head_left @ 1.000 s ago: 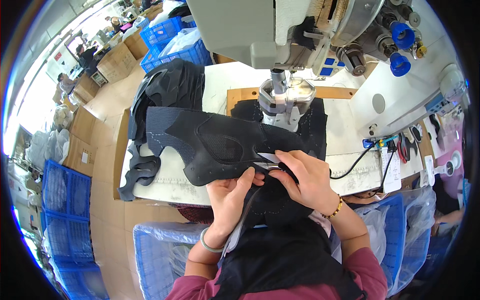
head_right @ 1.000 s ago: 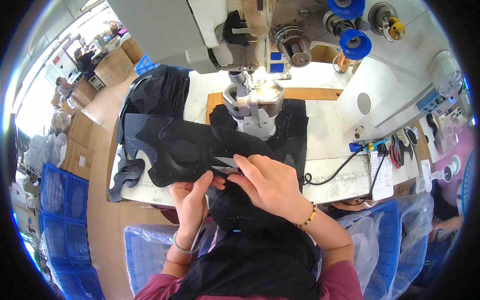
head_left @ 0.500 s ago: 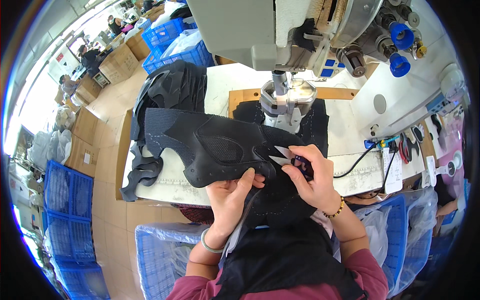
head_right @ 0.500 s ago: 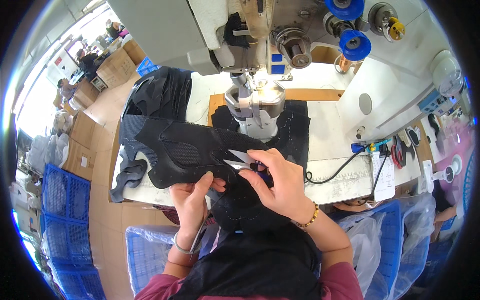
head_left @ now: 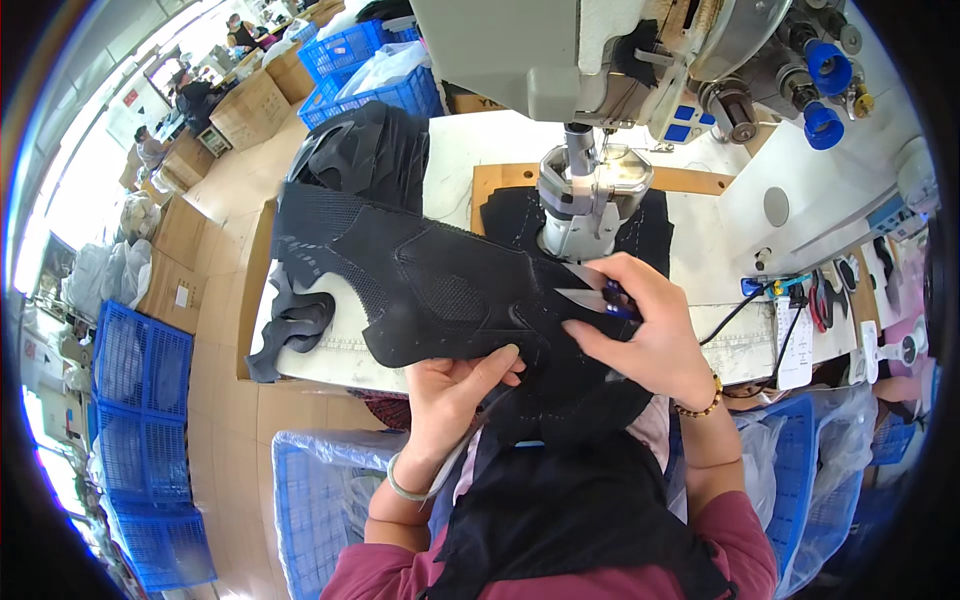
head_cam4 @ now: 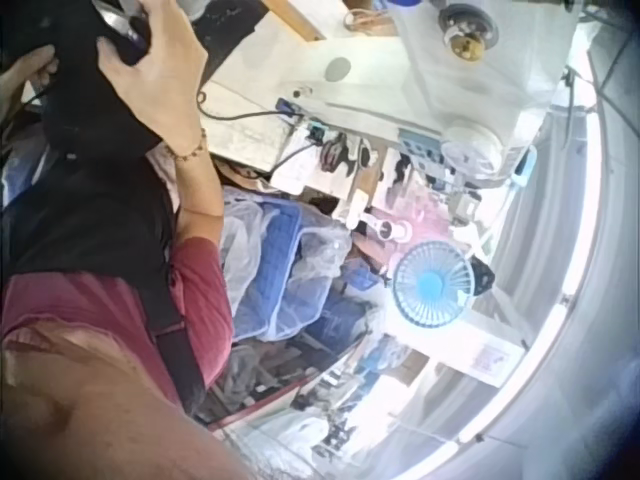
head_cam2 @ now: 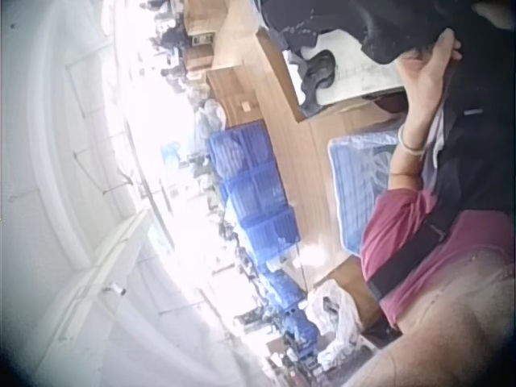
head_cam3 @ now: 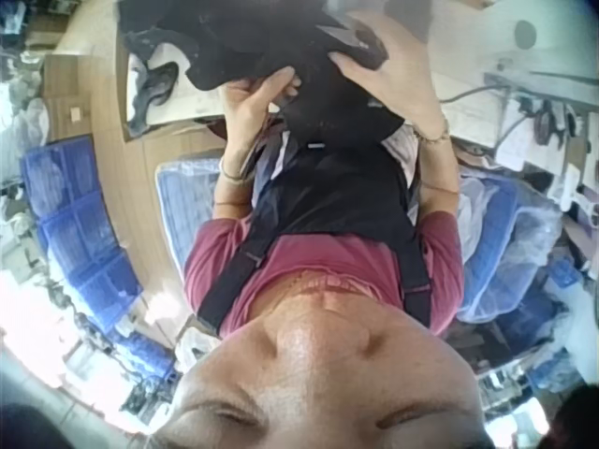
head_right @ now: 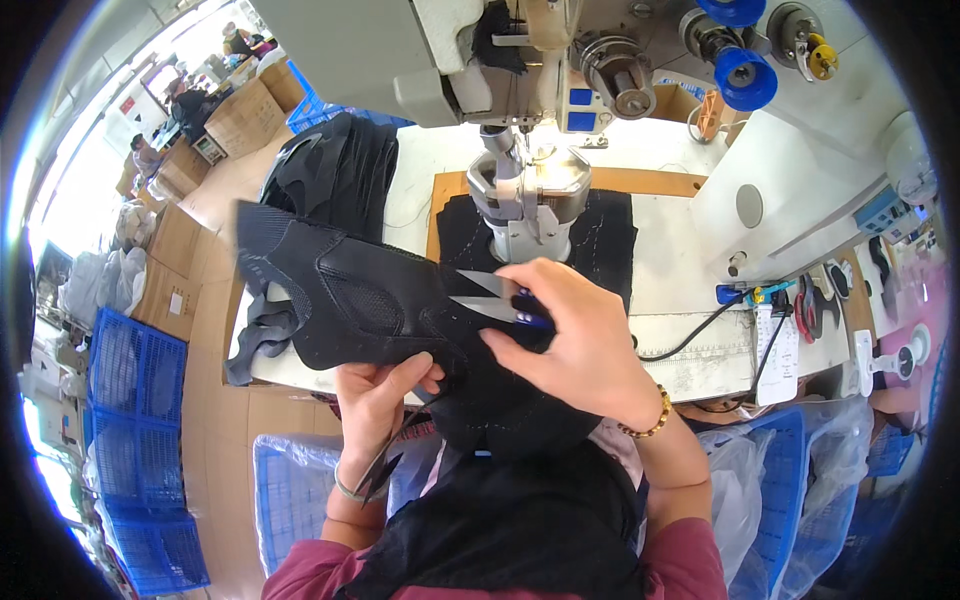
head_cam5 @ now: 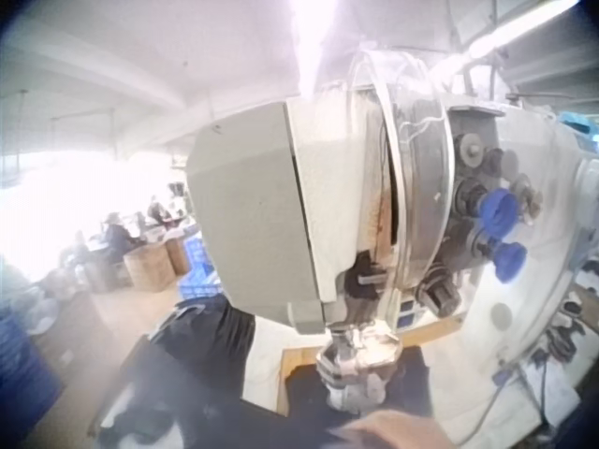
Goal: The person sews shoe upper pieces using a sewing machine, trims threads with snips, replaces the machine bobbin, and stitches the fabric components together.
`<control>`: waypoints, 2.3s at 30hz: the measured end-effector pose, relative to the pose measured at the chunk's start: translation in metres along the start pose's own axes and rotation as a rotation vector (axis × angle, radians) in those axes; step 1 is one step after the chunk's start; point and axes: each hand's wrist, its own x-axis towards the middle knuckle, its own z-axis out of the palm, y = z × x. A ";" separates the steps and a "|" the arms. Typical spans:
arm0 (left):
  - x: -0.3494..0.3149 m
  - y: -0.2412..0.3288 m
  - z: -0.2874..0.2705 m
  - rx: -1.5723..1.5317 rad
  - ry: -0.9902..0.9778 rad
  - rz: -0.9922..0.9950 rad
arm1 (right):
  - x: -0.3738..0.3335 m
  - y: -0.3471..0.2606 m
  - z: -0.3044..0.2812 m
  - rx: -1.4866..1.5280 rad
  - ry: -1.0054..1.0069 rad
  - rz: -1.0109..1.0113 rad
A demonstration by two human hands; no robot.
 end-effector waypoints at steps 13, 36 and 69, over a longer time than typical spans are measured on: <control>0.007 -0.004 -0.008 -0.034 -0.043 -0.034 | 0.010 0.019 0.026 0.555 -0.318 0.316; -0.028 0.109 -0.062 0.144 0.702 0.641 | -0.111 0.088 -0.085 -0.738 -0.037 0.466; 0.151 0.101 0.051 1.964 -0.991 0.998 | 0.020 0.040 0.014 1.319 0.284 0.456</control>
